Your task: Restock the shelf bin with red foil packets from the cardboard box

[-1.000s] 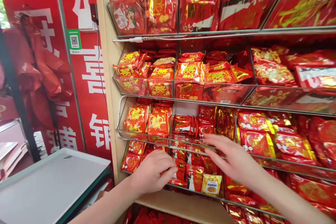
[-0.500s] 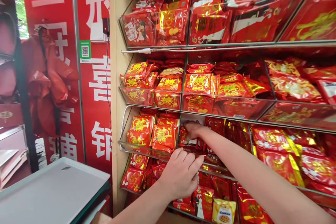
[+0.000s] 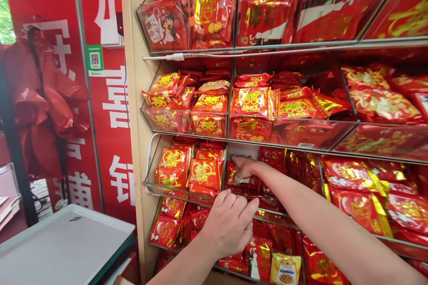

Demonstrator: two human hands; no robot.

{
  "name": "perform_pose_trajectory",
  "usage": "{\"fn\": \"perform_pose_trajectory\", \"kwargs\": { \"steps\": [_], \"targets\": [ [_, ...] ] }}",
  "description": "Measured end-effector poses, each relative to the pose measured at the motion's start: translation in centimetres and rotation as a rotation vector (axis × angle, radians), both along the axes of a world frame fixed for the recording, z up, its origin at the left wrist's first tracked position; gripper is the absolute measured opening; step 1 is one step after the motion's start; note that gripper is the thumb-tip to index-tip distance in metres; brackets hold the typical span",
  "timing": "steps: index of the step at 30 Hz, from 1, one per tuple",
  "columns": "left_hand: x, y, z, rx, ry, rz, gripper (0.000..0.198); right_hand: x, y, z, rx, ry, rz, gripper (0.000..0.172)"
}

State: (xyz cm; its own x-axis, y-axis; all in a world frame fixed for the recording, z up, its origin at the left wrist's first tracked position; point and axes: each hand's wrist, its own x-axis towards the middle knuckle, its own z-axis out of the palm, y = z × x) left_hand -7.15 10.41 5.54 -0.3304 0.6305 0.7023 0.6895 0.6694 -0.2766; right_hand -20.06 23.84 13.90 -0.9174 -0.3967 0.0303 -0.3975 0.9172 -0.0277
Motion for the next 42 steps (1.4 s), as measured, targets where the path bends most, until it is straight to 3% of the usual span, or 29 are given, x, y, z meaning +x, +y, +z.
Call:
{"fn": "perform_pose_trajectory", "kwargs": {
  "steps": [5,11,17,22,27,31,34,37,39,42],
  "targets": [
    [0.0,0.0,0.2,-0.015,-0.005,0.010,0.042,0.6,1.2,1.5,-0.147,0.056,0.092,0.082],
    [0.2,0.1,0.5,-0.019,-0.023,0.020,0.043,3.4,2.9,3.9,-0.266,0.108,0.205,0.082],
    [0.8,0.3,0.9,-0.055,-0.091,0.029,0.046,7.5,5.1,5.5,-0.226,-0.052,0.144,0.080],
    [1.6,0.3,1.2,-0.048,-0.150,0.033,0.050,8.9,6.6,4.2,-0.072,-0.285,-0.023,0.069],
    [1.9,0.5,1.2,-0.021,-0.169,0.047,0.048,8.7,7.3,1.9,0.029,-0.275,-0.146,0.107],
    [1.8,0.4,1.0,-0.006,-0.183,0.047,0.050,9.1,7.9,2.4,0.072,-0.317,-0.182,0.118],
    [1.6,0.4,0.9,0.010,-0.174,0.033,0.051,9.6,7.4,4.1,0.090,-0.308,-0.179,0.111],
    [1.4,0.4,0.6,0.031,-0.170,0.020,0.050,9.1,5.2,5.2,0.081,-0.186,-0.139,0.088],
    [1.3,0.4,0.5,0.040,-0.168,0.016,0.049,8.1,3.0,5.0,0.070,-0.105,-0.113,0.074],
    [1.3,0.4,0.5,0.042,-0.164,0.021,0.048,5.5,-0.4,3.2,0.071,-0.089,-0.108,0.051]
  ]
}}
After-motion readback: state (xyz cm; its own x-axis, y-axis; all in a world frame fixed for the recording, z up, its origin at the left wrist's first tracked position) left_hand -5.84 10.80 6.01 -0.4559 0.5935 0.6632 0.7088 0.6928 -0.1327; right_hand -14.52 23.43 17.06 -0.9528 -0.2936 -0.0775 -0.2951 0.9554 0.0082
